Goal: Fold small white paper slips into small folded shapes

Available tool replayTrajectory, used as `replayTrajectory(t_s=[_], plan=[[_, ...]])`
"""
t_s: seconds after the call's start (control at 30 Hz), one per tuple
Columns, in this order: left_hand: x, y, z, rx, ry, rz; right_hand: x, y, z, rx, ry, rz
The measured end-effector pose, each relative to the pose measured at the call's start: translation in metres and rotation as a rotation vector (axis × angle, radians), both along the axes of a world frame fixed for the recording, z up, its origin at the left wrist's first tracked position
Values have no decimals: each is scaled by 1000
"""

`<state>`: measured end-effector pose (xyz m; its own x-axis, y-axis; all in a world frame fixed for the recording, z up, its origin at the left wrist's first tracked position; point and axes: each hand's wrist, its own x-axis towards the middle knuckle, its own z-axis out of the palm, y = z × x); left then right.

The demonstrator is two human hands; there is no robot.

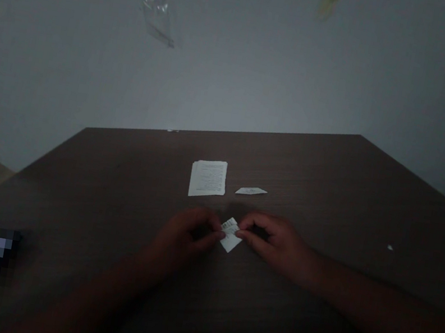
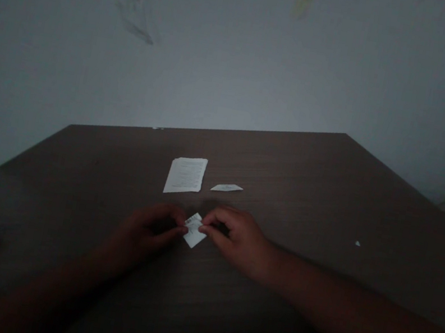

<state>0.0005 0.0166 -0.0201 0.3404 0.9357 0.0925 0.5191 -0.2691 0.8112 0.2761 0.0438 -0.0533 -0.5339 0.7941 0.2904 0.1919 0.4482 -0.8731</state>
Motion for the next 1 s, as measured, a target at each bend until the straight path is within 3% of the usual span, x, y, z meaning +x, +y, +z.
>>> replayTrajectory(t_s=[0.33, 0.53, 0.77, 1.0], plan=[[5, -3, 8, -134, -71, 166, 0, 1, 3, -74, 53, -3], [7, -3, 2, -116, -181, 180, 0, 1, 2, -129, 51, -42], [12, -8, 3, -287, -330, 233, -4, -3, 0, -236, 125, -82], [14, -8, -4, -324, -341, 294, -6, -7, -3, -309, 140, -101]])
